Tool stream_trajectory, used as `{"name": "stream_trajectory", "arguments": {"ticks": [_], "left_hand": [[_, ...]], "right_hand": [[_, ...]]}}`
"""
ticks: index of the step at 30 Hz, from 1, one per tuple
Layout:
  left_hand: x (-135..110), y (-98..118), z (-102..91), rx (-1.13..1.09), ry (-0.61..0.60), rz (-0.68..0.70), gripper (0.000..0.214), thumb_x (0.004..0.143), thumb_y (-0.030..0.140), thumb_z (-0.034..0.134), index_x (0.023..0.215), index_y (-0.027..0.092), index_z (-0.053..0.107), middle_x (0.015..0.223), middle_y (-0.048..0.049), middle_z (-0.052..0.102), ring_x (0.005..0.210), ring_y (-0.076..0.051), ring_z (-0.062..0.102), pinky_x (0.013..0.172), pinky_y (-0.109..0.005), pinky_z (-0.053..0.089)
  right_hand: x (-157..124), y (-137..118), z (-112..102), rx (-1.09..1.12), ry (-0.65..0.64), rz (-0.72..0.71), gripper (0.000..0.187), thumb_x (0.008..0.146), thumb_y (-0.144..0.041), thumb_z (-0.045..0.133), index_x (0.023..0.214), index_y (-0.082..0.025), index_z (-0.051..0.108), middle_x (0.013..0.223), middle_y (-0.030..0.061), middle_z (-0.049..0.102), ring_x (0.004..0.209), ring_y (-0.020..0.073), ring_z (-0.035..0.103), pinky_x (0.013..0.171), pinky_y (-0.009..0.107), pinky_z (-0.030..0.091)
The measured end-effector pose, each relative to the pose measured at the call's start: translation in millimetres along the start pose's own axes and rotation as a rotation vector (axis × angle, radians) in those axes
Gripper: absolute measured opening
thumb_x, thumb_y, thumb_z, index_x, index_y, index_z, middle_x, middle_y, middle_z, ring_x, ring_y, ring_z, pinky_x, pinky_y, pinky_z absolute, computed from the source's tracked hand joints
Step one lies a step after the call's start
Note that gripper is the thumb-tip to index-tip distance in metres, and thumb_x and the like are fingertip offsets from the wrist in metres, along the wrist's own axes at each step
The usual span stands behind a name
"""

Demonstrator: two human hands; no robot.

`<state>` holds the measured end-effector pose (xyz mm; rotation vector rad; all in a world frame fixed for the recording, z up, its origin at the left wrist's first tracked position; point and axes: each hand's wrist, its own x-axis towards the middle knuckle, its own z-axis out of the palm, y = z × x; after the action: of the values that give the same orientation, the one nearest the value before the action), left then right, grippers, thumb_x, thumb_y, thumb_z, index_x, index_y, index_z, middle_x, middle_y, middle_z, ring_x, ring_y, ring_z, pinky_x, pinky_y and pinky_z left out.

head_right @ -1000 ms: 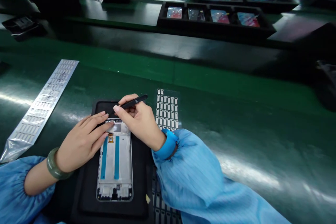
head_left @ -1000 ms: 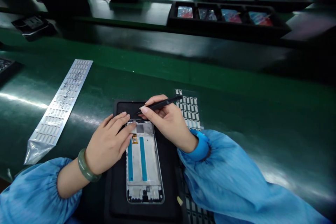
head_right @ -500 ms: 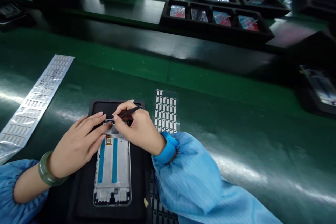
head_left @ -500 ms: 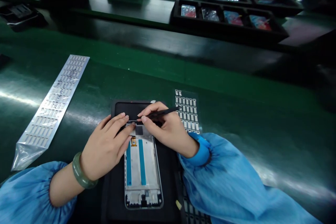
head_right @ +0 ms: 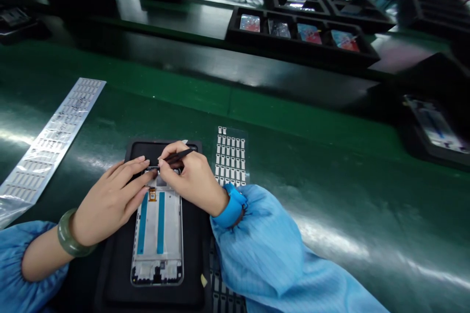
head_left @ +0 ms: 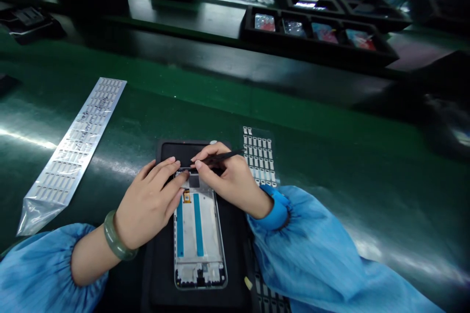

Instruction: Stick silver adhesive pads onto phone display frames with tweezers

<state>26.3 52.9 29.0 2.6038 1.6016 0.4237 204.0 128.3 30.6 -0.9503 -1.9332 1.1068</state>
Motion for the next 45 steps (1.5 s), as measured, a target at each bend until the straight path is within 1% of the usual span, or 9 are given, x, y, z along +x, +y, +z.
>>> {"name": "stream_trajectory", "arguments": {"ticks": [5,9,13,20,25,38,45], "left_hand": [[-0.8,-0.3,1.6,-0.011,0.007,-0.007,0.032,0.091,0.02,0.041,0.121,0.018,0.051,0.124,-0.0096,0.054,0.123,-0.023,0.044,0.099,-0.045,0.04],[-1.0,-0.4,1.8,-0.015,0.011,-0.01,0.033,0.09,0.021,0.041,0.121,0.019,0.051,0.125,-0.0095,0.054,0.123,-0.024,0.044,0.099,-0.045,0.041],[-1.2,0.4,2.4,-0.007,0.016,-0.013,0.032,0.09,0.021,0.041,0.12,0.018,0.052,0.124,-0.0097,0.055,0.123,-0.024,0.045,0.099,-0.045,0.041],[-2.1,2.7,4.5,0.019,0.034,-0.031,0.031,0.092,0.022,0.04,0.12,0.018,0.052,0.124,-0.0099,0.055,0.122,-0.023,0.046,0.098,-0.046,0.042],[-2.3,2.6,4.6,0.016,0.041,-0.027,0.031,0.092,0.022,0.039,0.119,0.018,0.052,0.124,-0.0098,0.055,0.121,-0.023,0.046,0.098,-0.046,0.042],[-2.4,1.9,5.0,0.014,0.037,-0.027,0.032,0.092,0.022,0.04,0.121,0.018,0.052,0.124,-0.0097,0.055,0.122,-0.023,0.046,0.098,-0.046,0.042],[-2.3,1.4,4.9,0.014,0.039,-0.023,0.031,0.091,0.022,0.04,0.12,0.018,0.052,0.124,-0.01,0.055,0.122,-0.024,0.046,0.097,-0.046,0.042]], "right_hand": [[0.4,-0.3,1.2,-0.001,0.009,0.025,0.003,0.082,-0.018,0.055,0.084,-0.02,0.056,0.081,0.0004,0.06,0.072,0.0121,0.064,0.064,0.023,0.054],[0.2,0.8,1.2,-0.024,0.014,0.011,0.003,0.082,-0.017,0.055,0.083,-0.02,0.056,0.081,0.0003,0.06,0.072,0.0118,0.063,0.064,0.023,0.054],[-0.3,1.1,2.0,-0.054,0.03,0.004,0.003,0.081,-0.018,0.055,0.083,-0.02,0.057,0.082,0.0007,0.061,0.074,0.0132,0.063,0.065,0.024,0.054],[0.0,1.5,3.9,-0.019,0.042,0.017,0.003,0.081,-0.02,0.056,0.084,-0.019,0.057,0.082,0.0022,0.061,0.074,0.0148,0.064,0.066,0.028,0.055],[-0.4,1.3,4.0,-0.01,0.044,0.014,0.002,0.081,-0.019,0.055,0.082,-0.019,0.057,0.08,0.002,0.061,0.074,0.0144,0.064,0.063,0.025,0.054],[0.4,1.1,4.7,-0.027,0.04,0.006,0.003,0.081,-0.017,0.055,0.082,-0.02,0.056,0.081,0.0012,0.06,0.074,0.0141,0.064,0.065,0.026,0.055],[1.5,-1.4,4.0,-0.098,0.035,-0.027,0.006,0.08,-0.015,0.054,0.083,-0.02,0.056,0.08,0.0003,0.062,0.072,0.0129,0.063,0.065,0.024,0.053]]}}
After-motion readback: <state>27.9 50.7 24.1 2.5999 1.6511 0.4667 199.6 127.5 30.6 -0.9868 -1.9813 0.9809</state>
